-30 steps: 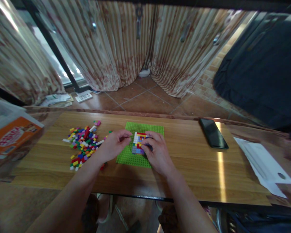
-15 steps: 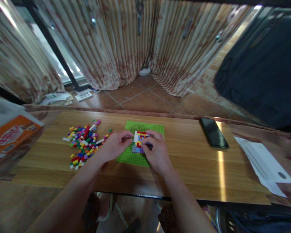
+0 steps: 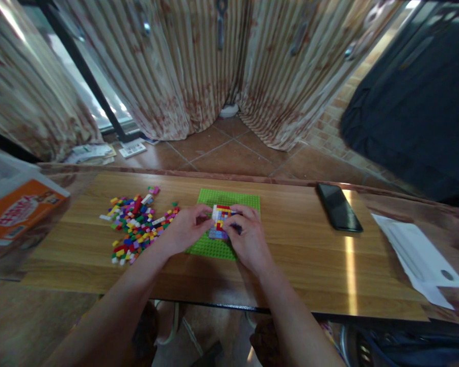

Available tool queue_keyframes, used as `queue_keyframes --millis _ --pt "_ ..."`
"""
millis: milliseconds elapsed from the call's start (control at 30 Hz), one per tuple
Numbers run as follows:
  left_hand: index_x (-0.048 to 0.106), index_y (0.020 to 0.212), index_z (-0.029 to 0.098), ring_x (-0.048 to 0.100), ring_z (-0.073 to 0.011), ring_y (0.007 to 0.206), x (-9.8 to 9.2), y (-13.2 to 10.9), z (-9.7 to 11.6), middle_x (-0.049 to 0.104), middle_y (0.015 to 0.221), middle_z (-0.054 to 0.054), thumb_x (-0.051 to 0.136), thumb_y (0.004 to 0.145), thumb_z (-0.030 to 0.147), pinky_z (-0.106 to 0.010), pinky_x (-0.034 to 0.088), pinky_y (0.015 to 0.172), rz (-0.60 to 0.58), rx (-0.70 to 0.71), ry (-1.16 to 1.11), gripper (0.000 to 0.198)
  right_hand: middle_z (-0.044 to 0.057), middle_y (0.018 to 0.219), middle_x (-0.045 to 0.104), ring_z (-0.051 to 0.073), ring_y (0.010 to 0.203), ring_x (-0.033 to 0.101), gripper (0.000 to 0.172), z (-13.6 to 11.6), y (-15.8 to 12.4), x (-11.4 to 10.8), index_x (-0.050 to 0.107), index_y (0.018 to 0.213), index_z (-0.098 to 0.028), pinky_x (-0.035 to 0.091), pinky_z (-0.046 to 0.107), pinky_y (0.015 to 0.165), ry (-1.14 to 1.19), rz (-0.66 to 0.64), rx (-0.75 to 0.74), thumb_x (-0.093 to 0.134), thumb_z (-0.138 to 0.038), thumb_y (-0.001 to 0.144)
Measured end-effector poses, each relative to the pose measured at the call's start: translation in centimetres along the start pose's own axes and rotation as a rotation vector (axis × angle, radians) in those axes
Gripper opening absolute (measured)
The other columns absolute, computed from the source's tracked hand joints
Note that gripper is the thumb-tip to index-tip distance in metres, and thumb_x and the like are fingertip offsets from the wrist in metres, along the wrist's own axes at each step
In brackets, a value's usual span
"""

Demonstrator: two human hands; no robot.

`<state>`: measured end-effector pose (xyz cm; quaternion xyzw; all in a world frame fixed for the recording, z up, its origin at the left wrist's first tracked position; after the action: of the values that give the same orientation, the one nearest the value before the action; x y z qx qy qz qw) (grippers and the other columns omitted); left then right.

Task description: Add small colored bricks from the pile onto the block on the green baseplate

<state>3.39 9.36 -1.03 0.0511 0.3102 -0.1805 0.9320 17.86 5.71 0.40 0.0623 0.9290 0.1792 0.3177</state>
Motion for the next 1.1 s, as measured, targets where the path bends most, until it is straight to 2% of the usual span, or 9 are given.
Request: queue_keyframes --millis 167,300,467,567,600,667,800,967,1100 --pt "0.066 0.099 0.013 0.065 -0.0156 0.065 0.0 0.0 0.2 0.073 0.076 -0.004 0.057 0.085 0.020 -0.025 0.047 0.060 0.002 -0.007 0.033 0.018 0.006 0.110 0.065 0.026 0.110 0.056 0.014 -0.1 0.1 0.3 0.072 0.072 -0.027 0.046 0.050 0.098 -0.025 -0.034 -0.017 0.066 -0.023 0.083" --pt "0.065 0.099 0.013 0.066 -0.0164 0.068 0.3 0.2 -0.2 0.074 0.079 -0.005 0.057 0.085 0.021 -0.026 0.049 0.063 0.003 -0.009 0.007 0.018 0.006 0.110 0.065 0.026 0.110 0.056 0.016 -0.4 0.2 0.3 0.073 0.072 -0.026 0.046 0.049 0.098 -0.031 -0.038 -0.033 0.065 -0.021 0.084" --pt "0.064 0.100 0.015 0.068 -0.0169 0.071 0.7 0.4 -0.9 0.074 0.083 -0.006 0.057 0.085 0.024 -0.027 0.051 0.065 -0.016 -0.003 -0.042 0.019 0.006 0.112 0.064 0.025 0.110 0.056 0.011 -0.3 0.2 0.2 0.073 0.074 -0.025 0.046 0.048 0.098 0.022 -0.041 -0.011 0.069 -0.023 0.083" --pt "0.064 0.103 0.016 0.068 -0.0175 0.072 0.8 0.5 -1.2 0.074 0.084 -0.006 0.057 0.086 0.026 -0.027 0.050 0.063 -0.031 -0.007 -0.056 0.021 0.006 0.119 0.062 0.025 0.115 0.056 0.005 0.1 0.1 -0.2 0.073 0.084 -0.027 0.045 0.047 0.103 0.074 -0.053 0.008 0.069 -0.026 0.083" --pt "0.064 0.104 0.016 0.068 -0.0175 0.072 0.8 0.5 -1.2 0.074 0.084 -0.006 0.057 0.086 0.027 -0.026 0.049 0.062 -0.032 -0.007 -0.054 0.022 0.006 0.123 0.060 0.025 0.118 0.055 0.009 0.3 0.1 -0.4 0.073 0.090 -0.027 0.044 0.047 0.104 0.078 -0.059 0.020 0.070 -0.027 0.082" --pt "0.064 0.107 0.016 0.067 -0.0174 0.069 0.8 0.5 -1.2 0.073 0.082 -0.006 0.057 0.087 0.029 -0.025 0.047 0.059 -0.032 -0.011 -0.033 0.025 0.008 0.132 0.055 0.027 0.125 0.052 0.028 1.1 0.2 -0.6 0.070 0.105 -0.027 0.041 0.049 0.108 0.050 -0.090 0.061 0.074 -0.029 0.077" --pt "0.064 0.110 0.013 0.061 -0.0161 0.058 0.5 0.6 -0.8 0.069 0.070 -0.004 0.056 0.087 0.034 -0.024 0.040 0.052 -0.005 -0.023 0.060 0.032 0.013 0.142 0.047 0.032 0.133 0.044 0.066 2.4 0.2 -0.2 0.058 0.128 -0.024 0.035 0.053 0.112 -0.051 -0.216 0.112 0.081 -0.033 0.067" --pt "0.063 0.111 0.011 0.058 -0.0163 0.055 0.4 0.5 -0.3 0.065 0.064 -0.003 0.056 0.087 0.036 -0.026 0.039 0.053 0.016 -0.051 0.129 0.034 0.013 0.145 0.044 0.034 0.136 0.041 0.082 2.3 -0.1 1.2 0.049 0.137 -0.026 0.034 0.056 0.112 -0.113 -0.320 0.060 0.083 -0.032 0.062" --pt "0.063 0.112 0.012 0.060 -0.0170 0.059 0.7 0.2 0.0 0.067 0.067 -0.003 0.057 0.087 0.035 -0.026 0.042 0.056 0.021 -0.047 0.112 0.035 0.013 0.144 0.044 0.034 0.135 0.042 0.083 2.4 -0.2 1.5 0.047 0.139 -0.026 0.036 0.055 0.111 -0.147 -0.329 0.054 0.081 -0.031 0.063"
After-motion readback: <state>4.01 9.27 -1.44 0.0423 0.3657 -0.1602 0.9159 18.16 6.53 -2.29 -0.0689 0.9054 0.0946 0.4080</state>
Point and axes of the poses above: each hand's wrist, its own y-axis towards the middle knuckle, its own x-axis out of the palm, z = x × y, the point moved 10 cm from there along y, towards the middle knuckle
